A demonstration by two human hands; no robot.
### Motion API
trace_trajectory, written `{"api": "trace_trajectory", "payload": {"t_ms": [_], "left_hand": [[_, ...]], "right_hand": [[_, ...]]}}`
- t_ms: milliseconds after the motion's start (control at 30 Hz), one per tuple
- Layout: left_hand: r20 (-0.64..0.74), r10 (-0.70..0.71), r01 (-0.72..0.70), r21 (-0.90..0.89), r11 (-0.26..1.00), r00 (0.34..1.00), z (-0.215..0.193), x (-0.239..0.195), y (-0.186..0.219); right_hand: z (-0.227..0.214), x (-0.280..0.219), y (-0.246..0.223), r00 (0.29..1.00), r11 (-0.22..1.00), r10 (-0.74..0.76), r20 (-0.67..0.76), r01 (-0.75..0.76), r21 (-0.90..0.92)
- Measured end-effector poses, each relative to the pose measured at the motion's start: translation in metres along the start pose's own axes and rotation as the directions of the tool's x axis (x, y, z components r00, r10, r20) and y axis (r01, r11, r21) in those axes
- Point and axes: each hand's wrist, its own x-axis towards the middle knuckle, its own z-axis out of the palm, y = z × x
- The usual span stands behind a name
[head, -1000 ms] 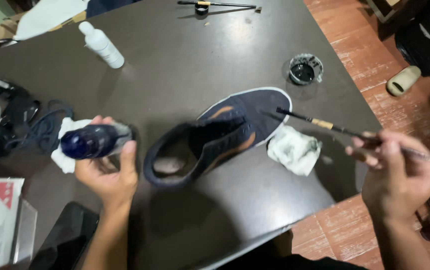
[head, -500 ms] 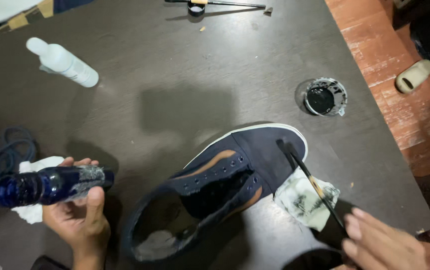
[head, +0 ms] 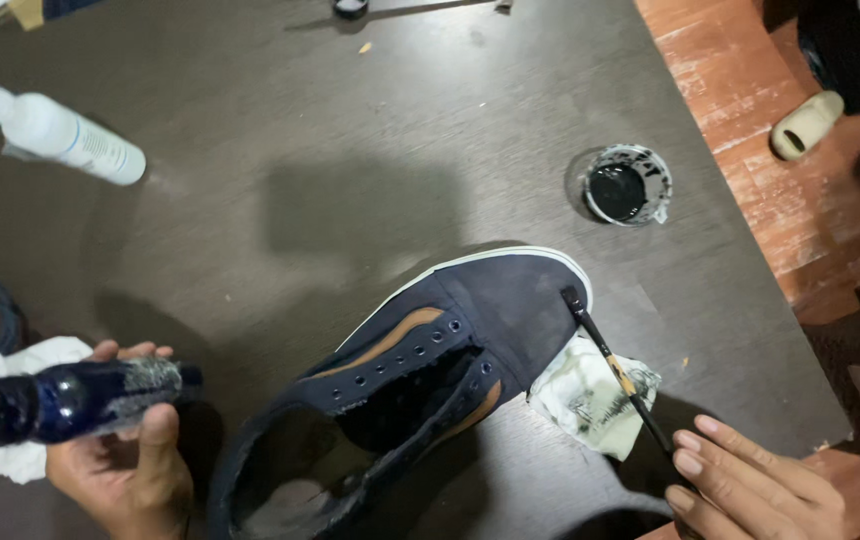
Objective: The person paints a dark blue sneaker with a small brush, applying dark blue paint to the toe box, side panels, and collar. They repeatedly dip the brush into a small bottle of paint and continue applying it to different areas of the shoe.
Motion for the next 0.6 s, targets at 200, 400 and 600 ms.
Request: {"api": "trace_trajectory", "payload": {"t_ms": [200, 400, 600], "left_hand": [[0.026, -0.005, 0.004, 0.031, 1.0, 1.0, -0.001, 0.0, 0.005], [0.043, 0.051, -0.05, -0.019, 0.999, 0.998, -0.004, -0.001, -0.002], [0.124, 0.057, -0.062, 0.035, 0.997, 0.991, -0.007, -0.002, 0.006]], "right_hand": [[0.006, -0.013, -0.017, 0.99, 0.997, 0.062, -0.126, -0.067, -0.031], [-0.004, 0.015, -0.021, 0.988, 0.996, 0.089, -0.127, -0.085, 0.034], [-0.004, 0.002, -0.022, 0.989, 0.996, 0.079, -0.128, -0.083, -0.03]]}}
